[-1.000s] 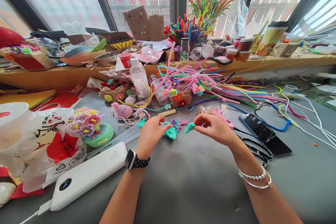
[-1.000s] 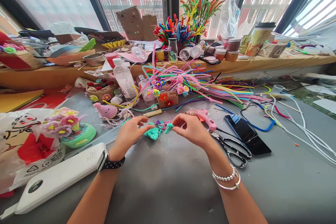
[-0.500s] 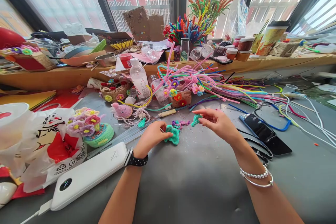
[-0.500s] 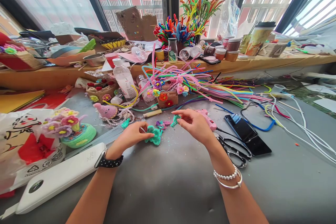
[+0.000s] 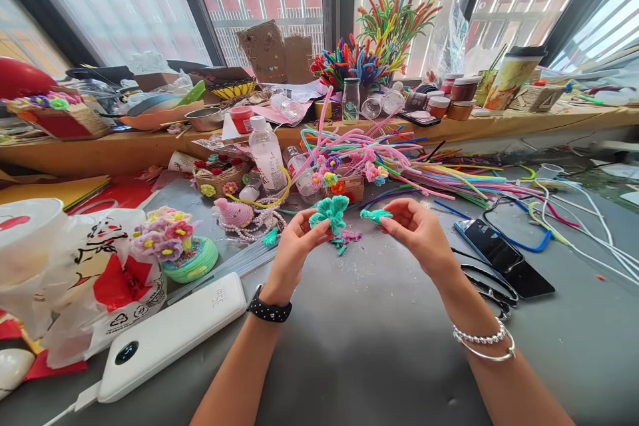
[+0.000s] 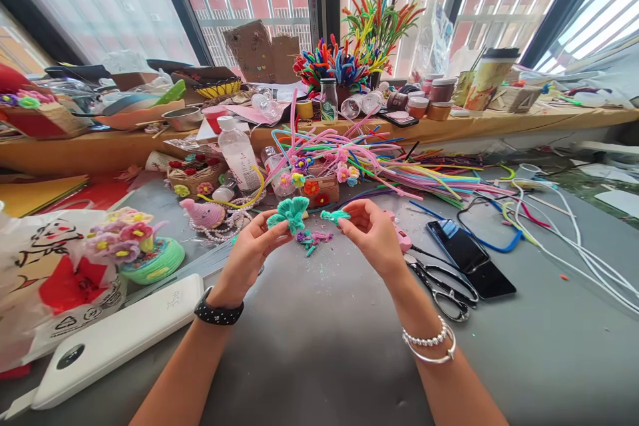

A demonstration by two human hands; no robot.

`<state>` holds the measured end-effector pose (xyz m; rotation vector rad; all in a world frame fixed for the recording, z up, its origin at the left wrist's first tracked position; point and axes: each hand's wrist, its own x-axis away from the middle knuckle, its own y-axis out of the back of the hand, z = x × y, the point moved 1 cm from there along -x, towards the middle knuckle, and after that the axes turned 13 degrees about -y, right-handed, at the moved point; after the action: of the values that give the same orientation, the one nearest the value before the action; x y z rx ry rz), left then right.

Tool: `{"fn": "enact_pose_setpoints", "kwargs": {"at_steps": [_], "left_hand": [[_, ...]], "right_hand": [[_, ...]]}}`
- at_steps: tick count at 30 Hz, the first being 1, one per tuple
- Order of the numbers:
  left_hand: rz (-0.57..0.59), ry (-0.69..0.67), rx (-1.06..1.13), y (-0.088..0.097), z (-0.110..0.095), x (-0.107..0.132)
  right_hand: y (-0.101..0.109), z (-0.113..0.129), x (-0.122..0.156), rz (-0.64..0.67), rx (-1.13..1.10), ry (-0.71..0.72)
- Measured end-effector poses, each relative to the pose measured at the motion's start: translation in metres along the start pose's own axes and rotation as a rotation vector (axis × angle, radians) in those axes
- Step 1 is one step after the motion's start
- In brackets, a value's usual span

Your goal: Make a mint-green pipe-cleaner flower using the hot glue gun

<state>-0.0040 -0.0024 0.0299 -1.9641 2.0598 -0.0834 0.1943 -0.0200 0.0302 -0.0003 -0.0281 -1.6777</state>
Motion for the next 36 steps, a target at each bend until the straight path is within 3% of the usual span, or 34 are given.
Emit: {"fn": "enact_pose_setpoints", "kwargs": {"at_steps": [13,23,29,36], "left_hand": [[0.063,-0.079,0.058,-0.010,0.006,0.006],[0.062,-0.083,0.008,-0.014,0.004,0.008],[0.065,-0.182,-0.080,-0.014,0.005,0.008],[0.058,-0.125,-0.039,-0.015,0.005,0.008]], "right_hand": [[-0.026,-0.008,0.009,-0.008,0.119,0.090],[-0.030,-0.010,0.011,0.001,0.098,0.071],[-0.032,-0.012,0.012,0.021,0.049,0.062],[-0.034,-0.012,0.012,0.030,0.074,0.067]]}}
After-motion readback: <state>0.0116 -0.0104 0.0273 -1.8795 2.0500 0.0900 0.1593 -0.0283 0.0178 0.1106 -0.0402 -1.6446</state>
